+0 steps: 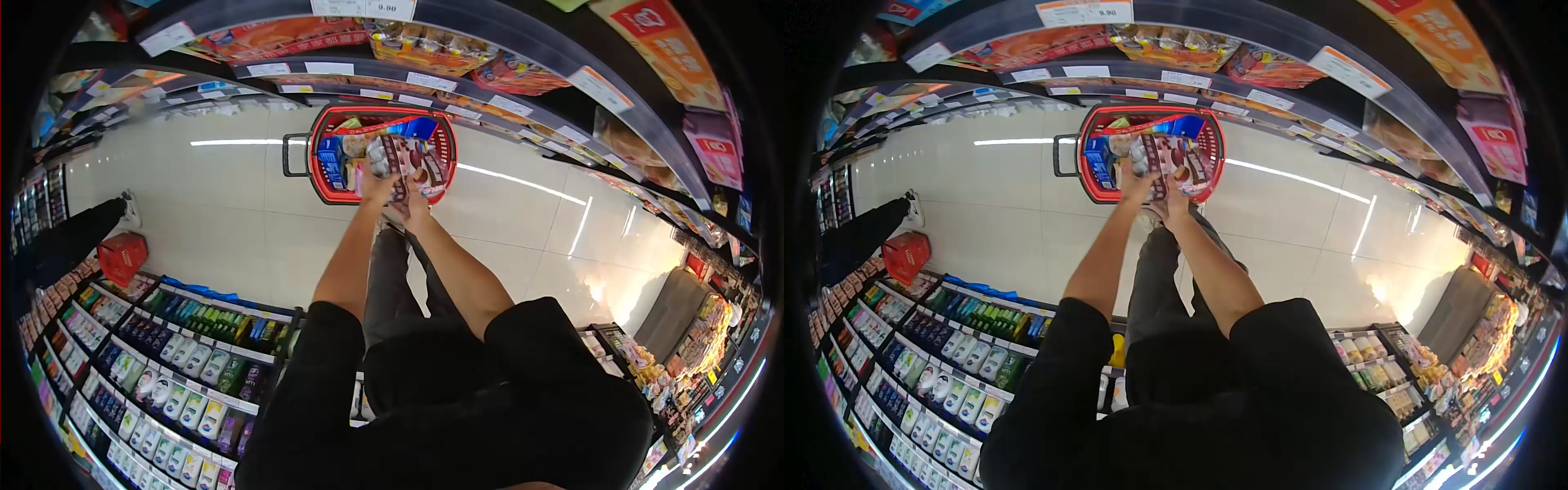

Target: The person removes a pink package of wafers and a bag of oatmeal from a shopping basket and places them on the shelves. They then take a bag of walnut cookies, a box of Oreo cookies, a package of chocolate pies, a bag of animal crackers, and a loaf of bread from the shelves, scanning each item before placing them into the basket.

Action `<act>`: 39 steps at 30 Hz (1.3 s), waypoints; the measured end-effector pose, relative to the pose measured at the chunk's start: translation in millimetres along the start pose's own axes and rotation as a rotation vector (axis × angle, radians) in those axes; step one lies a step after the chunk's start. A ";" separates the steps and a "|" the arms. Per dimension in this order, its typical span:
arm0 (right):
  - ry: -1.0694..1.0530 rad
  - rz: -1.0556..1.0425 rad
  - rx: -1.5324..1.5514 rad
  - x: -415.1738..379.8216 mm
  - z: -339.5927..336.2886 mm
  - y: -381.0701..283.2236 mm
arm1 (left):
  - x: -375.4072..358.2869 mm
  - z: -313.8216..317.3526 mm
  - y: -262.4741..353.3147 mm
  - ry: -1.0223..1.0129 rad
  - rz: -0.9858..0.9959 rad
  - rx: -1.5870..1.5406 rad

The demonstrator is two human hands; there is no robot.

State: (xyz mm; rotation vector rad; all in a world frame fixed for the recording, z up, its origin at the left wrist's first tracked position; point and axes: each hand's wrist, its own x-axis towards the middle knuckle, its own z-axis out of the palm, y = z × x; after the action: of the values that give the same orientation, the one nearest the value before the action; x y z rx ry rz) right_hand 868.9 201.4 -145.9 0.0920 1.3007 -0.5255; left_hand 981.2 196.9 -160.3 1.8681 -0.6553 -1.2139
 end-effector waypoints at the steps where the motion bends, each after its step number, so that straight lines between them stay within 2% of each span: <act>1: 0.008 0.009 -0.007 10.3 4.1 -0.8 | 10.0 -3.4 -0.3 0.003 -0.013 -0.004; 3: 0.083 0.053 -0.048 20.0 13.9 -1.7 | 18.7 -13.4 10.2 -0.118 0.005 -0.331; 4: 0.023 0.105 -0.025 28.7 11.1 -2.5 | 28.9 -16.5 -0.1 -0.117 -0.011 -0.327; 5: 0.031 0.117 -0.021 38.2 6.7 -2.5 | 40.0 -19.4 -8.1 -0.077 0.051 0.028; 6: -0.009 0.050 -0.249 42.3 1.3 -1.5 | 40.3 -21.2 -15.5 -0.044 0.112 0.385; 7: -0.049 -0.016 -0.476 39.1 -8.5 2.4 | 29.1 -20.7 -25.3 -0.057 0.098 0.392; 9: -0.127 -0.340 -1.107 14.6 -25.5 -3.0 | 18.5 -17.8 -38.3 0.188 0.187 0.336; 10: -0.166 -0.523 -1.449 9.8 -41.7 -2.5 | 8.3 -17.5 -52.0 0.148 0.098 0.195; 12: -0.164 -0.395 -1.350 2.8 -85.1 10.3 | -38.0 -20.5 -45.8 0.084 0.037 0.334; 13: -0.140 -0.435 -1.431 -14.0 -98.8 7.5 | -59.6 -25.7 -56.7 -0.078 -0.022 0.263; 14: -0.112 -0.470 -1.510 -32.0 -113.4 4.6 | -87.8 -36.2 -37.9 -0.255 -0.046 0.300; 15: -0.071 -0.420 -1.420 -53.5 -125.2 0.4 | -114.4 -38.6 -46.2 -0.272 -0.048 0.257; 16: -0.032 -0.363 -1.324 -74.6 -141.0 -1.7 | -140.6 -44.8 -31.6 -0.347 -0.309 0.261; 17: -0.025 -0.486 -1.460 -70.1 -171.2 2.2 | -162.6 -51.8 -30.3 -0.427 -0.328 0.399; 18: 0.033 -0.513 -1.467 -89.0 -183.9 -2.7 | -180.7 -58.6 -64.2 -0.460 -0.097 0.574; 20: 0.156 -0.381 -1.377 -137.2 -194.0 -16.1 | -225.9 -86.0 -62.7 -0.576 -0.048 0.661; 21: 0.169 -0.404 -1.357 -153.9 -199.0 -20.3 | -240.5 -96.3 -58.2 -0.566 -0.049 0.612; 23: 0.259 -0.310 -1.179 -184.8 -212.1 -22.8 | -243.3 -112.0 -51.4 -0.573 -0.014 0.572; 25: 0.294 -0.362 -1.101 -211.5 -224.4 -18.8 | -236.7 -128.0 -48.5 -0.575 -0.385 0.336; 27: 0.329 -0.427 -1.012 -229.8 -237.2 -12.3 | -237.8 -139.1 -24.4 -0.491 -0.549 0.355; 28: 0.328 -0.438 -0.987 -235.3 -245.5 -6.0 | -230.3 -145.0 -24.1 -0.510 -0.515 0.376; 30: 0.347 -0.460 -0.953 -242.2 -261.4 9.2 | -208.1 -148.4 -33.9 -0.626 -0.312 0.810; 31: 0.356 -0.473 -0.927 -242.4 -269.7 20.9 | -201.4 -143.6 -30.6 -0.634 -0.290 0.830; 33: 0.388 -0.526 -0.953 -243.8 -286.9 41.2 | -191.3 -129.2 -19.7 -0.520 -0.388 0.699; 34: 0.400 -0.533 -0.934 -250.1 -295.0 45.8 | -190.1 -115.7 -8.5 -0.531 -0.373 0.713; 36: 0.301 -0.435 -1.000 -258.4 -310.7 50.4 | -191.9 -87.3 11.8 -0.431 -0.402 0.595; 39: 0.340 -0.396 -0.894 -255.1 -354.7 30.0 | -195.2 -32.1 21.1 -0.457 -0.274 0.589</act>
State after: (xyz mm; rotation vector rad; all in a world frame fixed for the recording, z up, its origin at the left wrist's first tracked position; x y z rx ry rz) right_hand 522.2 434.4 -14.2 -0.8641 1.7962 -0.2193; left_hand 931.2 345.3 -37.6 2.2219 -1.1269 -1.8000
